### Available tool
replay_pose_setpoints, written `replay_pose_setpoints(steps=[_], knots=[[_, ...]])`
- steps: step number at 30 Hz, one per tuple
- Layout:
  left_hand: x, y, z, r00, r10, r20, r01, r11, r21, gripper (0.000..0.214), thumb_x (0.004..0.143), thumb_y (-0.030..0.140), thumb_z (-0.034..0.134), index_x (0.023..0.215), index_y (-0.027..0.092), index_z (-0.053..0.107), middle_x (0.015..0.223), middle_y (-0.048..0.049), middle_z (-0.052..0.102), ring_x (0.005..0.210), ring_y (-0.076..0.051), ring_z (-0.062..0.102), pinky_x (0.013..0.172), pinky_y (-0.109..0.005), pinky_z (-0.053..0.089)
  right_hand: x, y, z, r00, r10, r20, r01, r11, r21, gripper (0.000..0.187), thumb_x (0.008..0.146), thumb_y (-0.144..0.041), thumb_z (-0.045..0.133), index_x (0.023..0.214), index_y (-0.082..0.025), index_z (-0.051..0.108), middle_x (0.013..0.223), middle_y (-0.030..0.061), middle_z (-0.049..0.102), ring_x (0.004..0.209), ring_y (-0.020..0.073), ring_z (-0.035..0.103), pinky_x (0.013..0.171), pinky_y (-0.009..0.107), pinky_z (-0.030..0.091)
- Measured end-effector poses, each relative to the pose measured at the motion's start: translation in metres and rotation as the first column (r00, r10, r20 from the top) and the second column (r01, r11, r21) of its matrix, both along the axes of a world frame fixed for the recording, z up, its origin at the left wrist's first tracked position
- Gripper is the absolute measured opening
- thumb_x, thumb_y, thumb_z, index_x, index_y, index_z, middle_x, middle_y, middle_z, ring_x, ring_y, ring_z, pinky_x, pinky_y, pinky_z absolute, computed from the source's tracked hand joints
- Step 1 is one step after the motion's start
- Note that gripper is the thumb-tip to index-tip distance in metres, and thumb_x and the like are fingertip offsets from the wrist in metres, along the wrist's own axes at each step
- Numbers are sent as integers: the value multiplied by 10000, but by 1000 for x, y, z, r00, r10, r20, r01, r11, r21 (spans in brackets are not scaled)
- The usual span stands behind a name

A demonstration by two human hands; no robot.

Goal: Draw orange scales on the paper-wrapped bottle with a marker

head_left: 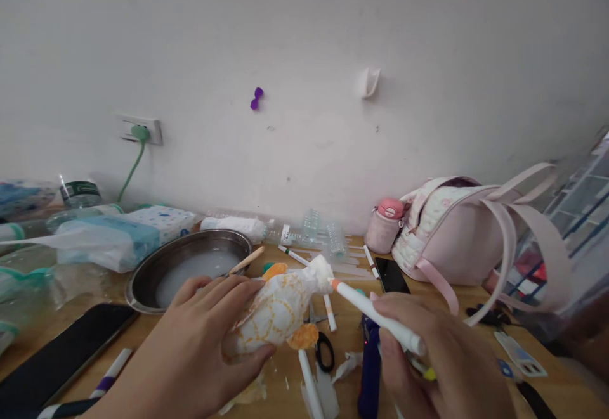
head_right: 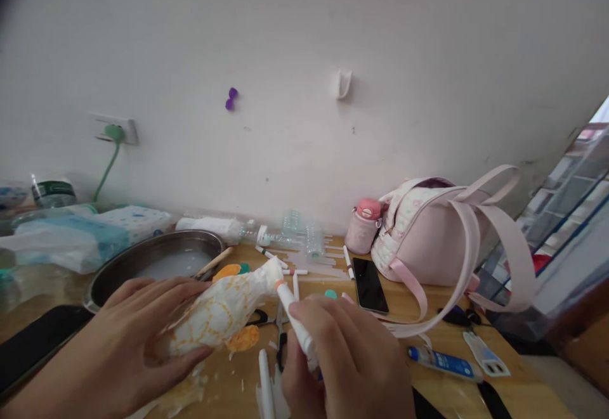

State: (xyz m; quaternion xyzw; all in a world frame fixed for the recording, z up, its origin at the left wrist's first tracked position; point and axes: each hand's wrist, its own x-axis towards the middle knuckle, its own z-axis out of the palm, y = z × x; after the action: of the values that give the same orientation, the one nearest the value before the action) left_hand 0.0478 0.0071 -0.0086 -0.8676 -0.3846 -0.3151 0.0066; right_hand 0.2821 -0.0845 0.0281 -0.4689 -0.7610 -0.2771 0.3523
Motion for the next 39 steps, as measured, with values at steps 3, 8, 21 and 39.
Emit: replay_pose_setpoints(steps=[3,8,21,39], knots=[[0,0,0,1000,3,12,-3,1000,-4,399,664,274,668,1047,244,559,981,-23,695,853,-259,590,811,-432,364,1,1,0,999,-42,-28,43,998,34,161,817,-159,485,969,-153,536,805,35,690,735,107,658,709,180,517],[0,-1,1,999,8,40,-7,999,-42,400,657,266,671,1041,248,559,964,-27,692,843,-257,578,800,-446,375,0,1,0,998,-52,-25,53,998,35,184,814,-173,490,995,-174,526,857,35,709,787,107,670,780,177,501],[-1,2,0,999,42,25,-35,976,-216,384,682,400,641,1041,271,596,986,-32,688,921,-288,573,810,-449,453,-6,3,-2,999,-41,8,40,999,33,193,811,-152,481,995,-188,526,842,14,717,750,101,667,795,196,498],[-1,9,4,992,124,-6,-101,784,-612,656,671,585,588,1193,191,530,1174,-132,610,1102,-347,524,954,-496,398,-3,4,-4,999,-39,-21,40,998,49,171,817,-145,483,981,-148,535,817,35,693,764,98,646,751,180,502]])
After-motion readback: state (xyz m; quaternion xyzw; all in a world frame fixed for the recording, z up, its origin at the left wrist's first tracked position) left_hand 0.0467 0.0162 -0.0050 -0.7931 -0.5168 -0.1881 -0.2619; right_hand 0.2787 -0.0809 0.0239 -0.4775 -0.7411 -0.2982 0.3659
